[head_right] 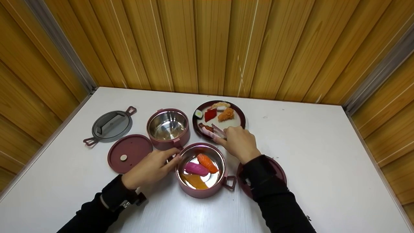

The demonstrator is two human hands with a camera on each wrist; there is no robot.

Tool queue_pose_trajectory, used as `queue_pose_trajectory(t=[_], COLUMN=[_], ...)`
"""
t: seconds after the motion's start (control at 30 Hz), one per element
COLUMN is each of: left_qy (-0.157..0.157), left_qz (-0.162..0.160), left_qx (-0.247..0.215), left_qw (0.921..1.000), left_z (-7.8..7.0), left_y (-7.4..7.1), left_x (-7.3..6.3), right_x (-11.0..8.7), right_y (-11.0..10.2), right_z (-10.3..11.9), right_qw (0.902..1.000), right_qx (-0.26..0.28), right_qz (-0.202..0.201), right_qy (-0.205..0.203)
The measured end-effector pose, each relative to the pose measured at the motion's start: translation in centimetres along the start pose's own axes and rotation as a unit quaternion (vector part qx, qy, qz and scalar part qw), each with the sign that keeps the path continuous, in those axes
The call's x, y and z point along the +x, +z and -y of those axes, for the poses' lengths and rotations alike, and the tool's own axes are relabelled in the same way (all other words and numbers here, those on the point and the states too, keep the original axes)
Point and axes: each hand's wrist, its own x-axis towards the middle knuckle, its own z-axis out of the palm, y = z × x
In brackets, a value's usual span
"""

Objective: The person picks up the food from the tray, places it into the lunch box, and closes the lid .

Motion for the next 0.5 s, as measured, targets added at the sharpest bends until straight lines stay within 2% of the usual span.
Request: queue_pose_trajectory(t=[0.5], left_qy=[-0.001], left_qz=[-0.001], left_qx=[0.005], left_qw=[1.0], left_z=[-0.02], left_y=[-0.01], left_x=[0.05], right_x=[-0.23], right_y=[-0.18], right_z=[-0.23], right_qw=[0.9998], right_qx=[-0.002], right_qz=[-0.012], right_qy=[-0.012])
